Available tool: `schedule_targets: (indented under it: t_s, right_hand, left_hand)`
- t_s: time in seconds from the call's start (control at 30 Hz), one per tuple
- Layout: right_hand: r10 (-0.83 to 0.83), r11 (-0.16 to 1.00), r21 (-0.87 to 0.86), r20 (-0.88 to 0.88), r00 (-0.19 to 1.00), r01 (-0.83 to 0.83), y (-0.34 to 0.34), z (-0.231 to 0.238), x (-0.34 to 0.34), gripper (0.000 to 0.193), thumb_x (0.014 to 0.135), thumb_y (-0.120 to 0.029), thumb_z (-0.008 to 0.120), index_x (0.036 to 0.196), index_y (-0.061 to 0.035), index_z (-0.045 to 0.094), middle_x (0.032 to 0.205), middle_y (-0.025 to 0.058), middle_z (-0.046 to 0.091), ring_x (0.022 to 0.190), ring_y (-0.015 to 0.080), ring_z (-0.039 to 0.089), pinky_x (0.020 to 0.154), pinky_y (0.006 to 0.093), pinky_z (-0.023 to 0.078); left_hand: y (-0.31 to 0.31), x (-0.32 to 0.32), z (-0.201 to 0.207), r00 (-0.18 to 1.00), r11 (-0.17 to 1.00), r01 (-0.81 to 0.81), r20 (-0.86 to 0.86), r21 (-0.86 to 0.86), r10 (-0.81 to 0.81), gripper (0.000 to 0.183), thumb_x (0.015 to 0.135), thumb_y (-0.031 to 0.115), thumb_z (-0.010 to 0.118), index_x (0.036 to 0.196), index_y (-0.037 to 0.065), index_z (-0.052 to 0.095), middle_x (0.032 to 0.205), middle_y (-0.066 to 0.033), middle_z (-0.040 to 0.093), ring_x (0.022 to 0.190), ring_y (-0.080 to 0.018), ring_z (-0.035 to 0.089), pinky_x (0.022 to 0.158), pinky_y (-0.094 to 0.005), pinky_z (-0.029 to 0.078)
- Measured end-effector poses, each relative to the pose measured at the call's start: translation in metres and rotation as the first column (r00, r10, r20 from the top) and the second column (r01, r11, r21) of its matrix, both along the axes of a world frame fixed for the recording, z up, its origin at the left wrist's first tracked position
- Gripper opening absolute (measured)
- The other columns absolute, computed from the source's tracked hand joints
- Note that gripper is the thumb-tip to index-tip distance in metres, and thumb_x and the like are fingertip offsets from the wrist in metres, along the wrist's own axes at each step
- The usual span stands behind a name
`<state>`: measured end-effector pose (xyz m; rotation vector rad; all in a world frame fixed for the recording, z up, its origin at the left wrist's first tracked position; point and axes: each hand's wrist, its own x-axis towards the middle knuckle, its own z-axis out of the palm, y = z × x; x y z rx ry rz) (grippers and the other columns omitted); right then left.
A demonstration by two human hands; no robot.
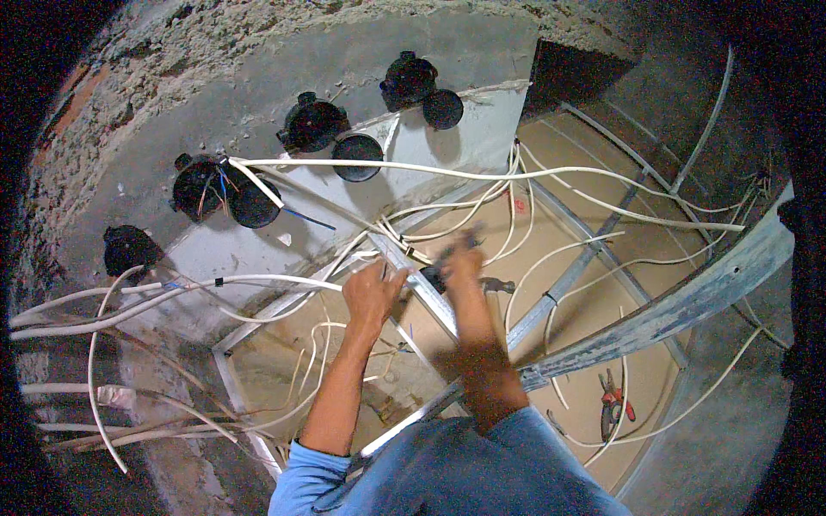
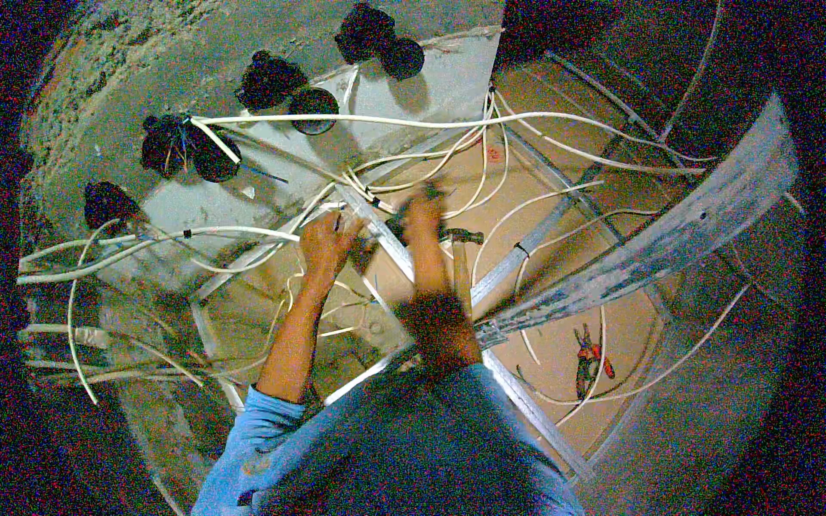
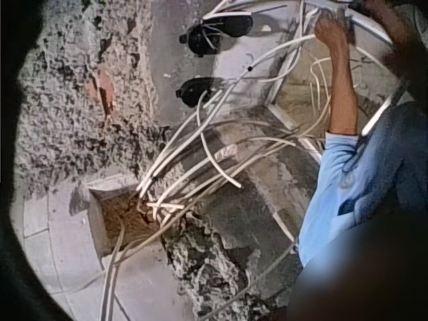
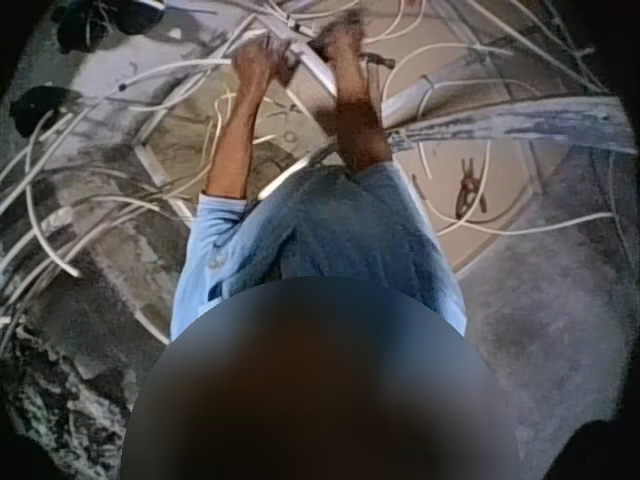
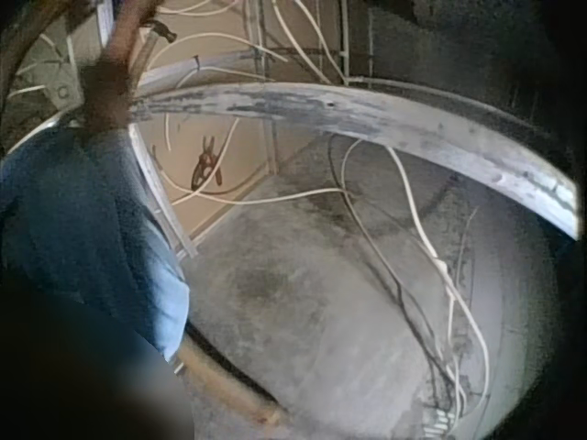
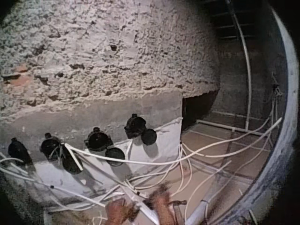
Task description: The person installs white electrical conduits into a ceiling, using a hammer to secure them and pliers to cut and strip the conduits. They route the conduits into black junction boxes and secure them with cable ties.
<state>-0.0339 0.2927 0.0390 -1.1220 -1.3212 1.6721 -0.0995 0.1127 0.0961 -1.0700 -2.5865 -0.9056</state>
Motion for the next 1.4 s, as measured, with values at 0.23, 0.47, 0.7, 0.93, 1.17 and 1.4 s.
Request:
schedule_targets:
  t_s: [0.23,0.47,0.7,0.93,1.17,1.4]
  right_hand:
    - [-0.235,0.964,0.264,0.877,0.42,-0.011,0.032,-0.022,0.071,0.056,0.086,-0.034,0.065,0.135,-0.0161,0.046,0.127,0.0183,0.05,0.125,0.0369,0.044,0.099,0.0548,0.038]
    - [-0.346,0.814,0.498,0.828,0.441,-0.298,-0.014,0.03,0.067,0.047,0.09,-0.032,0.06,0.129,-0.0072,0.053,0.13,0.0245,0.052,0.121,0.04,0.049,0.099,0.0545,0.039]
    - [0.196,0.104,0.816,0.543,0.816,-0.568,-0.105,0.124,0.093,0.046,0.088,-0.023,0.063,0.128,-0.0021,0.054,0.114,0.0192,0.064,0.108,0.0316,0.06,0.104,0.0506,0.033]
    - [-0.141,0.059,0.586,0.806,0.575,-0.808,-0.111,0.128,0.118,0.048,0.088,-0.02,0.059,0.131,0.0,0.05,0.1,0.0136,0.065,0.097,0.0298,0.061,0.1,0.0572,0.029]
    - [-0.179,0.227,0.559,0.829,0.53,-0.798,-0.099,0.086,0.151,0.028,0.083,-0.015,0.06,0.109,-0.0095,0.068,0.091,0.0104,0.064,0.095,0.0285,0.059,0.093,0.0544,0.032]
    - [0.183,0.223,0.512,0.814,0.551,-0.83,-0.098,0.083,0.175,0.032,0.074,-0.019,0.074,0.103,-0.0069,0.07,0.09,0.0173,0.069,0.087,0.0358,0.066,0.078,0.0487,0.048]
  left_hand:
    - [-0.045,0.02,0.002,0.795,0.795,0.606,-0.056,0.023,-0.605,0.042,0.074,0.027,0.076,0.102,0.002,0.057,0.092,-0.0152,0.056,0.094,-0.034,0.056,0.078,-0.0447,0.048]
    - [-0.055,0.009,0.013,0.737,0.688,0.668,0.126,-0.282,-0.664,0.022,0.091,0.025,0.058,0.109,0.012,0.062,0.09,-0.0171,0.068,0.079,-0.0389,0.067,0.07,-0.0488,0.053]
    - [-0.023,0.018,0.003,0.651,0.643,0.757,-0.058,0.114,-0.757,0.016,0.082,0.018,0.057,0.09,0.004,0.059,0.092,-0.0175,0.062,0.088,-0.0374,0.06,0.074,-0.0488,0.045]
    - [-0.009,0.026,0.013,0.748,0.785,0.616,-0.261,-0.065,-0.61,0.015,0.078,0.008,0.055,0.093,0.007,0.059,0.087,-0.0106,0.056,0.085,-0.0294,0.056,0.077,-0.0405,0.039]
    - [-0.041,0.082,-0.021,0.917,0.856,0.4,-0.126,0.328,-0.38,0.035,0.079,0.013,0.066,0.109,0.005,0.051,0.109,-0.0159,0.054,0.109,-0.0328,0.055,0.099,-0.0453,0.042]
    - [-0.063,0.052,0.01,0.927,0.758,-0.001,0.285,0.652,-0.245,0.024,0.097,0.024,0.054,0.109,0.003,0.049,0.098,-0.0108,0.058,0.104,-0.0242,0.059,0.088,-0.0357,0.048]
